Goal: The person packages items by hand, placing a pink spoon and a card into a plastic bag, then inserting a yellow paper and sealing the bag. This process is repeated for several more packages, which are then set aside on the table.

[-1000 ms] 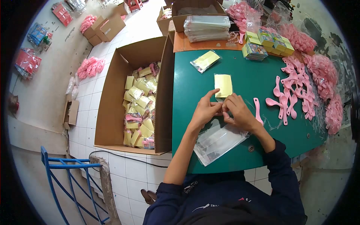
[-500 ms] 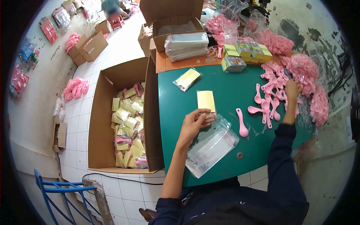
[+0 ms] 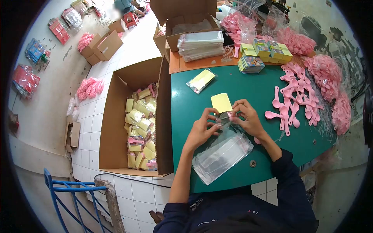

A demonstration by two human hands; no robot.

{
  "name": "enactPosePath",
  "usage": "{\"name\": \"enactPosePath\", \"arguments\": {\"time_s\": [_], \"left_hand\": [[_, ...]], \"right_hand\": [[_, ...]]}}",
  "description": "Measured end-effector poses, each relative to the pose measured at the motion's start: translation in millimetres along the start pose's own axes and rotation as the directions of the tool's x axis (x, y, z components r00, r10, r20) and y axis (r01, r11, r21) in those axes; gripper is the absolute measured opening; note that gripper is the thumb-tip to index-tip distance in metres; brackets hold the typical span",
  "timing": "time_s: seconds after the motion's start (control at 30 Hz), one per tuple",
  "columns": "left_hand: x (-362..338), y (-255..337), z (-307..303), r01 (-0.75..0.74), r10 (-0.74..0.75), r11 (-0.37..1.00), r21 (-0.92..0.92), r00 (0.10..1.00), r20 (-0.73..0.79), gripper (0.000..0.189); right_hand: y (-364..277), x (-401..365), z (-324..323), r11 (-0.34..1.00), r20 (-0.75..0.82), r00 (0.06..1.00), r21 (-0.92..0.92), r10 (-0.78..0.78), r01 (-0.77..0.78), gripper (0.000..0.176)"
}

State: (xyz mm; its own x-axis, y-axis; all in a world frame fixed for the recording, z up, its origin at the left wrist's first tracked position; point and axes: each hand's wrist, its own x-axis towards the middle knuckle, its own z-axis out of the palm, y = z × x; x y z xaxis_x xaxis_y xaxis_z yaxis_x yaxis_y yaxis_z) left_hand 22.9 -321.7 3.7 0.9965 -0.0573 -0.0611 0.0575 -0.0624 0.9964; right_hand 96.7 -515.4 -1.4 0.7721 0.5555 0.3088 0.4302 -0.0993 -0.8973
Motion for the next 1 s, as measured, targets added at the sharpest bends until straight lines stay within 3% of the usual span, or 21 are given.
{"name": "enactPosePath", "arguments": {"time_s": [0.03, 0.13, 0.23, 0.47, 0.57, 0.87, 1.0], "left_hand": [[2, -1, 4, -0.029, 0.031, 0.993, 0.115, 0.999, -0.019, 0.014], [5, -8, 6, -0.045, 0.05, 0.997, 0.06, 0.994, -0.092, 0.014], [8, -19, 10, -0.05, 0.084, 0.983, 0.175, 0.978, -0.191, 0.014], [12, -19, 13, 0.138, -0.066, 0.969, 0.206, 0.944, -0.322, 0.018], [14, -26, 15, 0.046, -0.002, 0.991, 0.125, 0.942, -0.335, 0.019], [13, -27, 18, 0.03, -0.008, 0.998, 0.062, 0.945, -0.328, 0.019], [12, -27, 20, -0.023, 0.089, 0.981, 0.19, 0.935, -0.343, 0.03]], "right_hand": [[2, -2, -1, 0.998, 0.01, 0.999, 0.033, 0.048, -0.048, 0.011], [10, -4, -6, 0.97, 0.054, 0.982, 0.156, 0.18, -0.187, 0.008], [13, -3, -6, 0.858, 0.117, 0.932, 0.365, 0.343, -0.362, 0.009], [21, -3, 4, 0.863, -0.009, 0.913, 0.332, 0.408, -0.382, 0.014], [17, -2, 7, 0.867, -0.056, 0.906, 0.319, 0.419, -0.381, 0.013], [20, 0, 11, 0.895, -0.064, 0.922, 0.276, 0.381, -0.35, 0.015], [23, 3, 4, 0.923, -0.025, 0.929, 0.129, 0.369, -0.364, 0.029]]}}
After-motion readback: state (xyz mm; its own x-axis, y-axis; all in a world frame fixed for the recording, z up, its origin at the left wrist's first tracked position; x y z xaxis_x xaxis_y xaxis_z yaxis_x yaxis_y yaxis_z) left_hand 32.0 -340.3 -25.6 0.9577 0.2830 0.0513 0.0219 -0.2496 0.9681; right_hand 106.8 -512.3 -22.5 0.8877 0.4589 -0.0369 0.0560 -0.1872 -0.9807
